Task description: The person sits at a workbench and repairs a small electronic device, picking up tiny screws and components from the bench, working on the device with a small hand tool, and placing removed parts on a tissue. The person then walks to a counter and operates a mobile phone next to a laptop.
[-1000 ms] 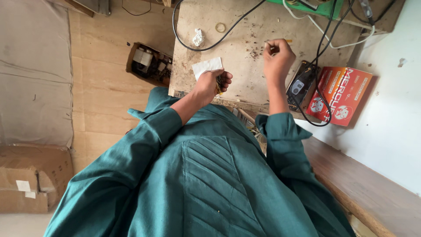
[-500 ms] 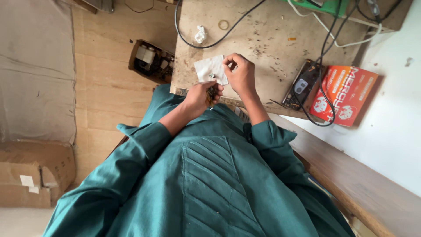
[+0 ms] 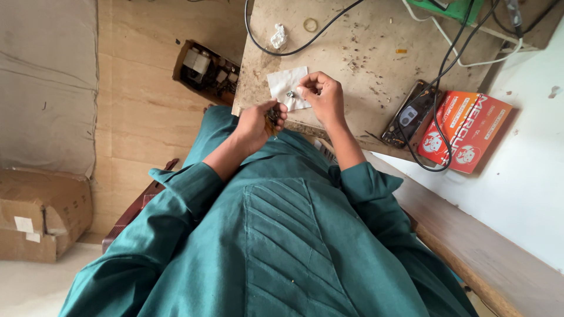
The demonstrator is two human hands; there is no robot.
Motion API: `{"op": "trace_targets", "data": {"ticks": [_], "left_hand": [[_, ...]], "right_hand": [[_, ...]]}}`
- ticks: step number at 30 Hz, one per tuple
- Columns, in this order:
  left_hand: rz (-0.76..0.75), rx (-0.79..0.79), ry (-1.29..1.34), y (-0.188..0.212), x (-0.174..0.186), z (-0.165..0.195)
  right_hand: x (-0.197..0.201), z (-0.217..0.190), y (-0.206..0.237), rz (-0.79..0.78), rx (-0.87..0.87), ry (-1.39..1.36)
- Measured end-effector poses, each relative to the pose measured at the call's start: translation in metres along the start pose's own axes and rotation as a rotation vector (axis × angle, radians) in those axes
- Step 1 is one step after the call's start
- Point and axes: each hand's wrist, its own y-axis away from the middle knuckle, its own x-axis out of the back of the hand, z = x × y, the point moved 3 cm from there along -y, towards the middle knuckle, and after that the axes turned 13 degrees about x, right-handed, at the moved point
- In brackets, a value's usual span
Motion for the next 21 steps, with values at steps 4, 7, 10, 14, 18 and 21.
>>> {"op": "trace_targets", "data": {"ticks": [4, 7, 10, 14, 18, 21], "left_hand": [[0.013, -0.046, 0.026, 0.008, 0.011, 0.012], [0.048, -0.060, 0.029, 0.013, 0.015, 0.018], [0.063, -0.064, 0.029, 0.015, 0.014, 0.021], [0.044, -0.081, 0.023, 0.014, 0.011, 0.018], [0.038, -0.069, 0.018, 0.012, 0.009, 0.014], [0.053, -0.068, 0.018, 0.013, 0.007, 0.012]], "right_hand": [[-0.003, -0.002, 0.003, -0.014, 0.015, 0.085], [0.004, 0.001, 0.001, 0.045, -0.013, 0.096], [0.018, 0.005, -0.002, 0.102, -0.040, 0.066], [0.035, 0.003, -0.002, 0.133, 0.022, 0.124], [0.029, -0.009, 0.010, 0.051, 0.110, 0.349], [0.014, -0.022, 0.013, 0.007, 0.169, 0.421]]}}
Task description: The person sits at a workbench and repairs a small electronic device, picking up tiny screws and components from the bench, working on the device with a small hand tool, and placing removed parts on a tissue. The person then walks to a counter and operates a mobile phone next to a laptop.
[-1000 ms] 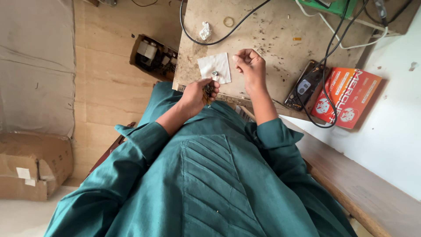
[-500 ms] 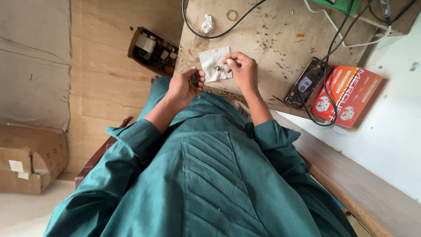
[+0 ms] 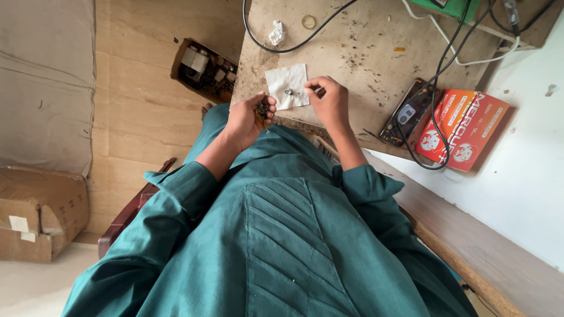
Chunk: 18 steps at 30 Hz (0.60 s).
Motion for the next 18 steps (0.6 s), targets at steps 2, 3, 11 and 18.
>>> {"op": "trace_targets", "data": {"ticks": [2, 3, 11, 18], "left_hand": [[0.001, -0.005, -0.015, 0.001, -0.001, 0.000], [-0.003, -0.005, -0.010, 0.002, -0.002, -0.001], [-0.007, -0.002, -0.001, -0.002, -0.003, 0.001], [0.011, 0.015, -0.015, -0.010, -0.003, 0.002]], "right_hand": [[-0.003, -0.012, -0.002, -0.023, 0.055, 0.045], [-0.004, -0.017, -0.003, -0.038, 0.087, 0.067], [-0.004, -0.043, 0.004, -0.076, 0.438, 0.349], [-0.003, -0.037, 0.012, -0.024, 0.427, 0.334]]}}
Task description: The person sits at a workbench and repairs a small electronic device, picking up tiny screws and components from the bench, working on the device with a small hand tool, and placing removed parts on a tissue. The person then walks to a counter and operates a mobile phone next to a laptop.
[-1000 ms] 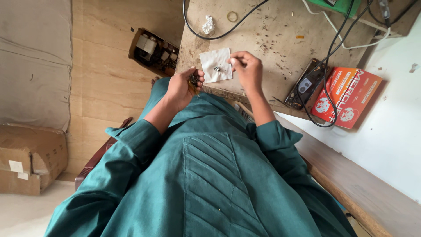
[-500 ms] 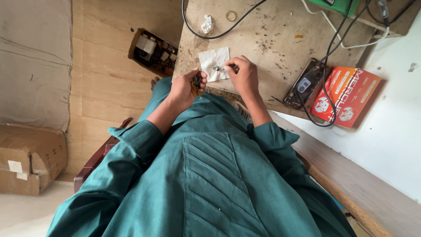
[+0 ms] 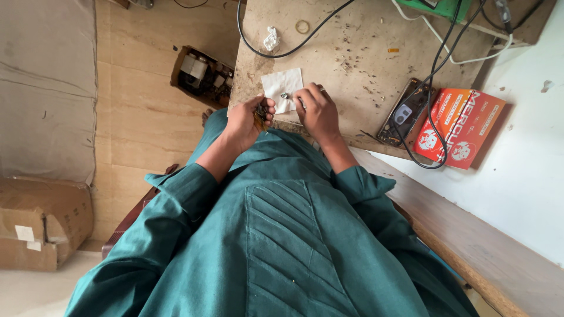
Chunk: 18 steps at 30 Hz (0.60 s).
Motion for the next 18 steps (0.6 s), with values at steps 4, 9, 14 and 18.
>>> {"op": "trace_targets", "data": {"ticks": [4, 9, 14, 18], "left_hand": [[-0.005, 0.011, -0.006, -0.004, -0.001, 0.002], [-0.002, 0.009, -0.015, -0.006, -0.001, 0.006], [-0.036, 0.015, -0.023, -0.008, -0.006, 0.005], [-0.045, 0.031, -0.045, -0.011, -0.012, 0.001]], "right_hand": [[0.010, 0.018, 0.015, 0.095, -0.225, -0.151], [0.059, 0.049, 0.052, -0.038, -0.374, 0.154], [0.068, 0.069, 0.048, 0.108, -0.384, 0.119], [0.015, 0.088, -0.003, 0.221, -0.436, -0.221]]}}
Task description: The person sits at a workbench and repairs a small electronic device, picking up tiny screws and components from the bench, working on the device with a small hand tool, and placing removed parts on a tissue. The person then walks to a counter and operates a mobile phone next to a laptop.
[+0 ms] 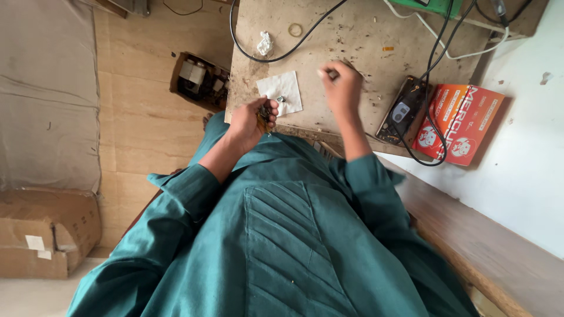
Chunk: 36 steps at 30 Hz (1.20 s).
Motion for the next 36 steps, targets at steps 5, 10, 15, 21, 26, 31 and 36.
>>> {"op": "trace_targets", "data": {"ticks": [5, 10, 15, 21, 26, 31, 36], "left_hand": [[-0.009, -0.003, 0.001, 0.000, 0.001, 0.002], [0.004, -0.014, 0.019, 0.005, 0.009, 0.004], [0.041, 0.002, 0.016, 0.006, 0.012, 0.007], [0.027, -0.001, 0.024, 0.003, 0.010, 0.011], [0.035, 0.021, 0.011, 0.003, 0.008, 0.011], [0.033, 0.023, -0.020, 0.005, 0.004, 0.009], [0.023, 0.026, -0.029, 0.008, 0.000, 0.006]], "right_hand": [[-0.031, -0.006, -0.028, 0.075, 0.178, 0.157], [-0.032, -0.020, -0.031, 0.032, 0.356, 0.339], [-0.040, -0.029, -0.039, -0.171, 0.248, 0.380], [-0.045, -0.065, 0.012, -0.244, 0.267, 0.090], [-0.028, -0.031, 0.011, -0.073, 0.010, -0.050], [0.037, 0.031, -0.033, 0.236, 0.123, 0.197], [0.060, 0.052, -0.074, 0.322, 0.233, 0.353]]}}
